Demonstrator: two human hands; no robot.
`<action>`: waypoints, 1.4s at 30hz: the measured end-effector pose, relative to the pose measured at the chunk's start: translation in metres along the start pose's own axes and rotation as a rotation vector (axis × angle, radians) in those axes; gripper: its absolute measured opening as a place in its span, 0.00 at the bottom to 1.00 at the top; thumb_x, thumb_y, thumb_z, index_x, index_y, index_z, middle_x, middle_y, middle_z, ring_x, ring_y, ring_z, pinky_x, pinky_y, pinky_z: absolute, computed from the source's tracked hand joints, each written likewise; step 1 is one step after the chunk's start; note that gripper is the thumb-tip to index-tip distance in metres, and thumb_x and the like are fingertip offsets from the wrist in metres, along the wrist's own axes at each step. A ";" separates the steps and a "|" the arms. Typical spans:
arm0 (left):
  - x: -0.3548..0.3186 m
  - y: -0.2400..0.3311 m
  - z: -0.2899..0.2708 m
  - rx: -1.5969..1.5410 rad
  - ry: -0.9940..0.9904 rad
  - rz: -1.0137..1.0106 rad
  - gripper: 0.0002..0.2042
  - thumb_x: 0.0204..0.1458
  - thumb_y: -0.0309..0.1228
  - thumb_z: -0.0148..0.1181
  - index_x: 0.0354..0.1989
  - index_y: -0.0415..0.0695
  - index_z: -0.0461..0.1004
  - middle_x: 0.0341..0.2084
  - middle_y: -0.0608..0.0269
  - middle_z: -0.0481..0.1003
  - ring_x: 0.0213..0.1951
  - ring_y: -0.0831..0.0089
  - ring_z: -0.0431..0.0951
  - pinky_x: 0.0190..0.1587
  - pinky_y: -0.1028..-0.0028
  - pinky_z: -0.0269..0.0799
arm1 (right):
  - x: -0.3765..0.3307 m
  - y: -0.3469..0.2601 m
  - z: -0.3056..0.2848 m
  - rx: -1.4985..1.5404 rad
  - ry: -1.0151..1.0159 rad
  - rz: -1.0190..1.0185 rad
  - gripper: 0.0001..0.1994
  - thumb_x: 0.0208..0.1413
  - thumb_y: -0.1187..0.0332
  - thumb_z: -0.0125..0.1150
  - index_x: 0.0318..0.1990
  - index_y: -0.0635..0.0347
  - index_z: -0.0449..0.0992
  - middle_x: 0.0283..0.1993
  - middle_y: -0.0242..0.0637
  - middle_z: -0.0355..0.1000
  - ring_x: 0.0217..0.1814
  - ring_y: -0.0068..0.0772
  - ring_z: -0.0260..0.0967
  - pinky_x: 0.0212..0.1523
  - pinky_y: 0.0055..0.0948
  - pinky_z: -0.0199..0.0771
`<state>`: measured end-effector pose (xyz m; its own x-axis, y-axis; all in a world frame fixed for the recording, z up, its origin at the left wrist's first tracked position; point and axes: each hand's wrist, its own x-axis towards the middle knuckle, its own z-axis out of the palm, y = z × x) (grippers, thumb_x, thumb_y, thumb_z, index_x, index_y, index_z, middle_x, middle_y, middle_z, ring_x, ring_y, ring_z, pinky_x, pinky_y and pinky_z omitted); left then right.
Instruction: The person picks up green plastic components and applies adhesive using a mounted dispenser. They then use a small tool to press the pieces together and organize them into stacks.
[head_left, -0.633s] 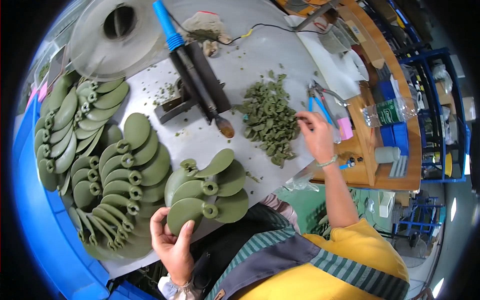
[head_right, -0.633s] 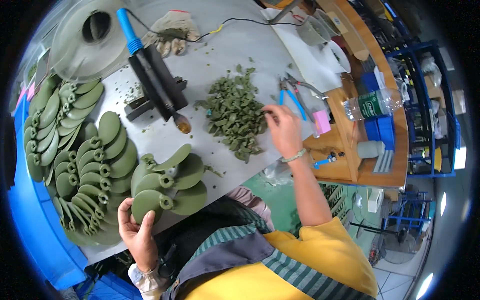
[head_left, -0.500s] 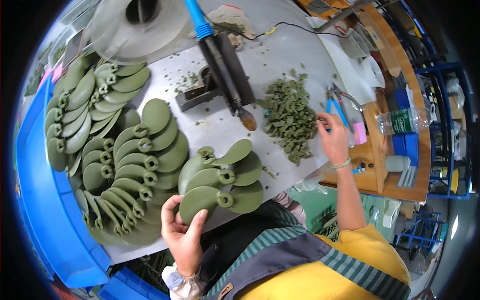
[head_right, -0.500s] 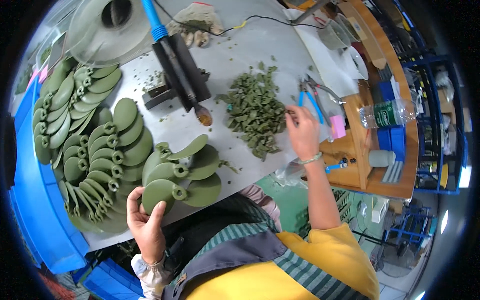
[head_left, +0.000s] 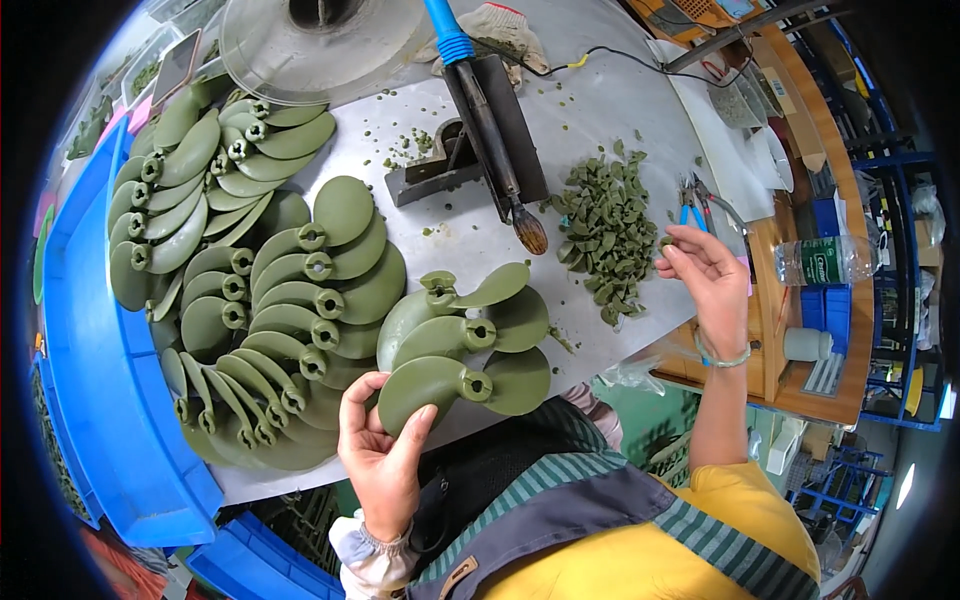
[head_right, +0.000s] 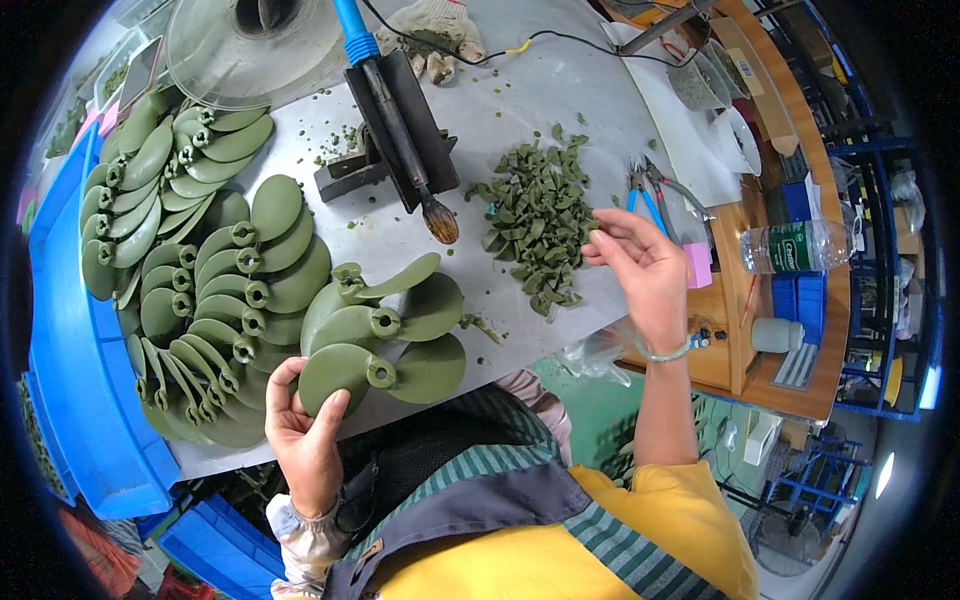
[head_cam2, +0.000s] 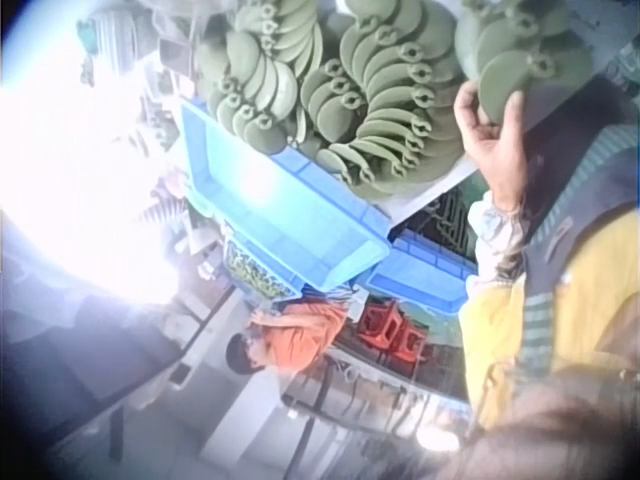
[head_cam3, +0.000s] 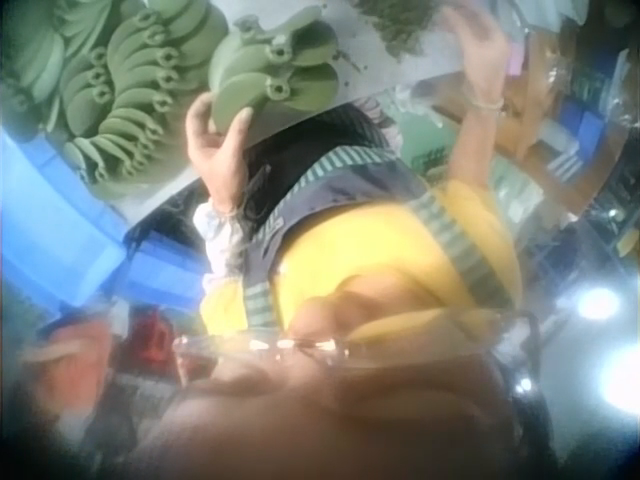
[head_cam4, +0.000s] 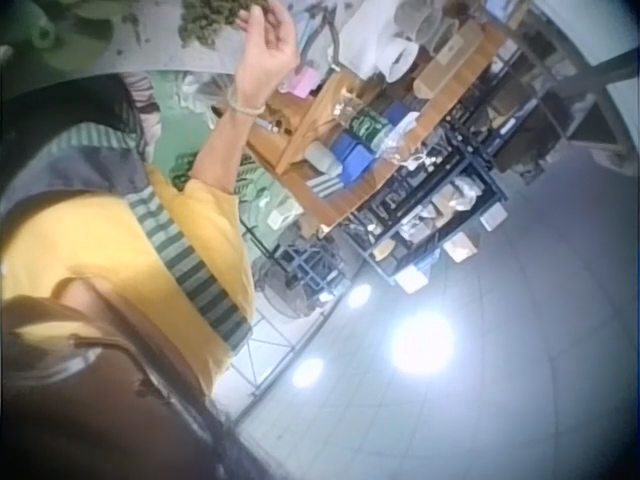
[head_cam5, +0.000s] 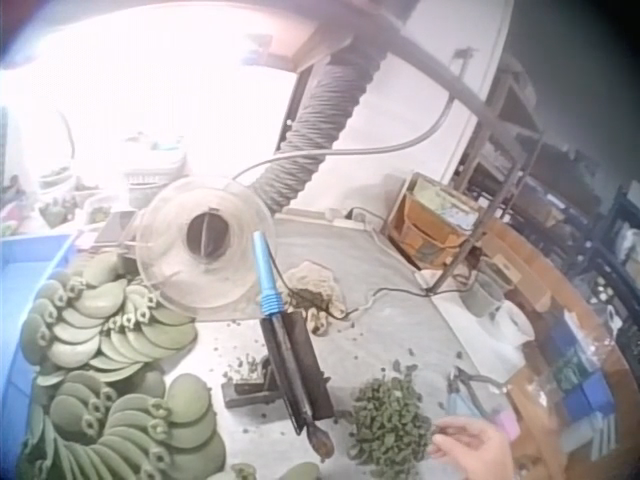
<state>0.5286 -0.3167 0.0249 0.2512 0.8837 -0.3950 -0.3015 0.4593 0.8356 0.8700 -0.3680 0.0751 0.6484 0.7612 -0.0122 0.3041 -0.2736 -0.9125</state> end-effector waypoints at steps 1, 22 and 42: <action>-0.001 0.001 0.000 -0.001 0.010 0.004 0.23 0.53 0.14 0.62 0.57 0.36 0.62 0.40 0.57 0.80 0.42 0.79 0.78 0.43 0.82 0.73 | -0.002 -0.003 0.002 0.003 -0.036 -0.003 0.10 0.59 0.79 0.62 0.48 0.71 0.77 0.41 0.38 0.78 0.41 0.26 0.78 0.44 0.25 0.79; -0.003 0.000 -0.001 0.066 0.046 0.067 0.23 0.52 0.14 0.63 0.56 0.35 0.65 0.44 0.58 0.78 0.45 0.78 0.77 0.46 0.82 0.73 | -0.008 -0.059 0.093 -0.470 -0.250 -0.541 0.08 0.51 0.80 0.67 0.39 0.66 0.78 0.37 0.38 0.75 0.34 0.27 0.74 0.35 0.24 0.74; -0.001 0.000 0.001 0.035 0.061 0.071 0.24 0.52 0.12 0.63 0.57 0.35 0.64 0.43 0.57 0.78 0.45 0.79 0.77 0.45 0.83 0.74 | 0.005 -0.056 0.109 -0.766 -0.238 -0.729 0.09 0.47 0.76 0.68 0.36 0.65 0.77 0.32 0.40 0.65 0.36 0.42 0.66 0.37 0.38 0.68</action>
<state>0.5291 -0.3174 0.0256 0.1738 0.9184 -0.3555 -0.2841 0.3924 0.8748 0.7795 -0.2848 0.0818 0.0079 0.9613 0.2755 0.9700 0.0596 -0.2356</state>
